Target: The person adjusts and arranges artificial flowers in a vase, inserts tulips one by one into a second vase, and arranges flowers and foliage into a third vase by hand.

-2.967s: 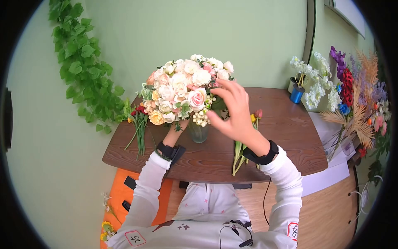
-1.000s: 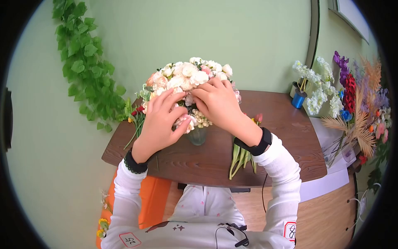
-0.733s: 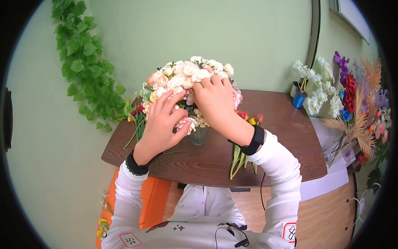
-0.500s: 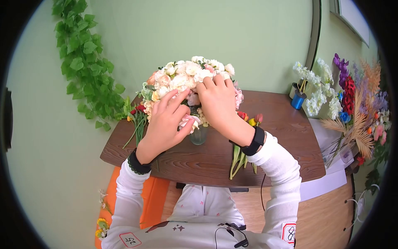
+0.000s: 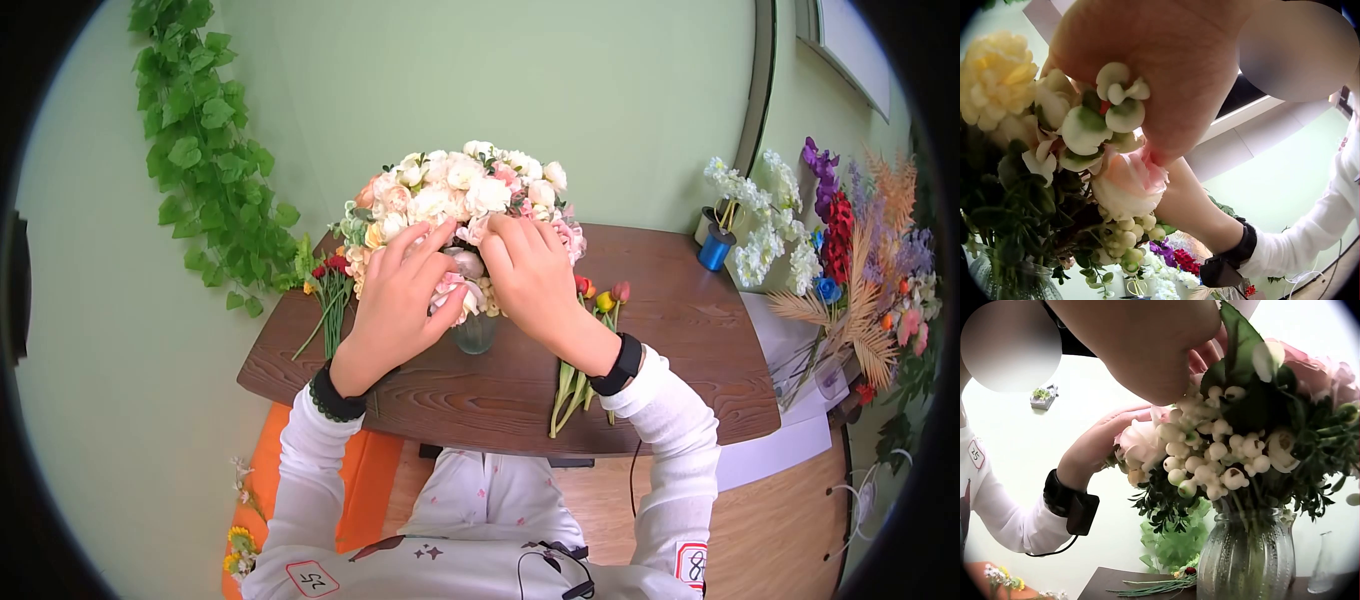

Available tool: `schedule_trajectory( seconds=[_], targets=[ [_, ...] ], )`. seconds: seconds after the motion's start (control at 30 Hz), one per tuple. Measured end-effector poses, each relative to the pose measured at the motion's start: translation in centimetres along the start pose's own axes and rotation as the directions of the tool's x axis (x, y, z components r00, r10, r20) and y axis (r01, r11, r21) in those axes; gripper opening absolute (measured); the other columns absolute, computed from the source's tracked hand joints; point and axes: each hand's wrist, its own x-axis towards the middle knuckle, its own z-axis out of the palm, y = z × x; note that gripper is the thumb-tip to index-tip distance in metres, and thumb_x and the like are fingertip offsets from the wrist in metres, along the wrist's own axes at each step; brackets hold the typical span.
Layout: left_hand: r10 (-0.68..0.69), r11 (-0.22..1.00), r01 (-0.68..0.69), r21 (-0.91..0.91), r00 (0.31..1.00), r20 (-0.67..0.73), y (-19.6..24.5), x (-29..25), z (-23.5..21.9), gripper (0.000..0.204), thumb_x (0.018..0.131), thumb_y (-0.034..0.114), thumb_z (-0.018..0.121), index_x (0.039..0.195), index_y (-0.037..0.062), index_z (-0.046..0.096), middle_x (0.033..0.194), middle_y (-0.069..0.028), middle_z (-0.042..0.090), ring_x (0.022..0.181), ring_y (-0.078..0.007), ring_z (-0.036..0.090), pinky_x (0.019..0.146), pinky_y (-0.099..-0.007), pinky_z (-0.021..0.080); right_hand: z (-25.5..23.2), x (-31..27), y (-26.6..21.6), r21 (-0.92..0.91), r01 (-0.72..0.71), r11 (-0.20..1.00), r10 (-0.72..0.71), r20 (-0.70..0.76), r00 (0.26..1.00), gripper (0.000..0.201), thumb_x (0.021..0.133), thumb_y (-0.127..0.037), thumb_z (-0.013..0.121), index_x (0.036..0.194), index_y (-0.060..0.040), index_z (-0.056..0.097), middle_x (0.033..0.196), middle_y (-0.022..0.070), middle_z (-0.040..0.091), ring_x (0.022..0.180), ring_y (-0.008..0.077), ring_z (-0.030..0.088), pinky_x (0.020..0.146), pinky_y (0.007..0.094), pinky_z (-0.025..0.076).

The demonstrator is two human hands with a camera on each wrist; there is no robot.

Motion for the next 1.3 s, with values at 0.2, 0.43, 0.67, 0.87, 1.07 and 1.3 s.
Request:
schedule_trajectory(
  seconds=[0.2, 0.43, 0.67, 0.87, 1.07, 1.3],
  targets=[
    [-0.012, 0.999, 0.012, -0.050, 1.000, 0.001, -0.2, 0.0, 0.1, 0.025, 0.070, 0.014, 0.062, 0.091, 0.0033, 0.053, 0.123, -0.0110, 0.047, 0.111, -0.0294, 0.042, 0.087, -0.0391, 0.034, -0.3, -0.3, 0.1, 0.062, 0.092, 0.994, -0.089, -0.048, 0.995, 0.020, 0.065, -0.006, 0.056, 0.083, -0.0020, 0.049, 0.092, 0.0109, 0.053, 0.081, 0.0250, 0.054, 0.072, 0.0366, 0.044],
    [-0.010, 0.998, 0.005, -0.070, 0.997, -0.077, -0.5, 0.0, 0.4, 0.040, 0.068, 0.013, 0.061, 0.103, 0.0017, 0.046, 0.122, -0.0160, 0.044, 0.110, -0.0305, 0.043, 0.087, -0.0395, 0.034, -2.2, 1.6, -0.9, 0.095, 0.068, 0.993, -0.066, -0.016, 0.998, 0.023, 0.063, -0.008, 0.061, 0.085, -0.0069, 0.056, 0.102, 0.0101, 0.053, 0.095, 0.0282, 0.048, 0.083, 0.0421, 0.037],
    [-0.010, 0.996, 0.003, -0.087, 0.997, -0.073, -0.5, -0.2, 0.3, 0.022, 0.068, 0.011, 0.061, 0.086, 0.0026, 0.050, 0.118, -0.0153, 0.047, 0.111, -0.0306, 0.043, 0.087, -0.0397, 0.034, -1.6, 2.8, -0.6, 0.134, 0.037, 0.990, -0.051, 0.103, 0.993, 0.016, 0.062, -0.008, 0.062, 0.078, -0.0073, 0.059, 0.113, 0.0129, 0.048, 0.106, 0.0310, 0.042, 0.089, 0.0453, 0.032],
    [-0.014, 0.993, 0.006, -0.120, 0.998, -0.068, -0.4, -0.2, 0.1, 0.018, 0.068, 0.009, 0.060, 0.082, 0.0023, 0.050, 0.116, -0.0145, 0.049, 0.111, -0.0303, 0.044, 0.088, -0.0398, 0.034, -1.0, 3.3, -0.7, 0.137, 0.170, 0.976, -0.186, 0.109, 0.977, 0.015, 0.060, -0.010, 0.061, 0.074, -0.0072, 0.058, 0.112, 0.0119, 0.049, 0.105, 0.0305, 0.042, 0.091, 0.0450, 0.032],
    [-0.010, 0.991, 0.001, -0.131, 0.998, -0.067, -0.6, -0.3, 0.2, 0.020, 0.069, 0.009, 0.060, 0.084, 0.0022, 0.050, 0.115, -0.0145, 0.049, 0.111, -0.0302, 0.044, 0.088, -0.0394, 0.035, -1.5, 3.4, -1.0, 0.041, 0.067, 0.997, -0.072, 0.120, 0.990, 0.016, 0.059, -0.011, 0.062, 0.075, -0.0072, 0.059, 0.110, 0.0111, 0.049, 0.103, 0.0288, 0.043, 0.090, 0.0440, 0.033],
    [-0.002, 0.992, -0.006, -0.126, 0.998, -0.065, -0.6, -0.4, 0.1, 0.020, 0.069, 0.009, 0.061, 0.085, 0.0027, 0.051, 0.114, -0.0140, 0.049, 0.110, -0.0301, 0.045, 0.087, -0.0390, 0.035, -0.8, 3.3, -0.7, 0.034, 0.138, 0.990, -0.142, 0.190, 0.971, 0.014, 0.060, -0.012, 0.061, 0.073, -0.0069, 0.060, 0.104, 0.0096, 0.050, 0.100, 0.0265, 0.045, 0.088, 0.0417, 0.034]
  ],
)
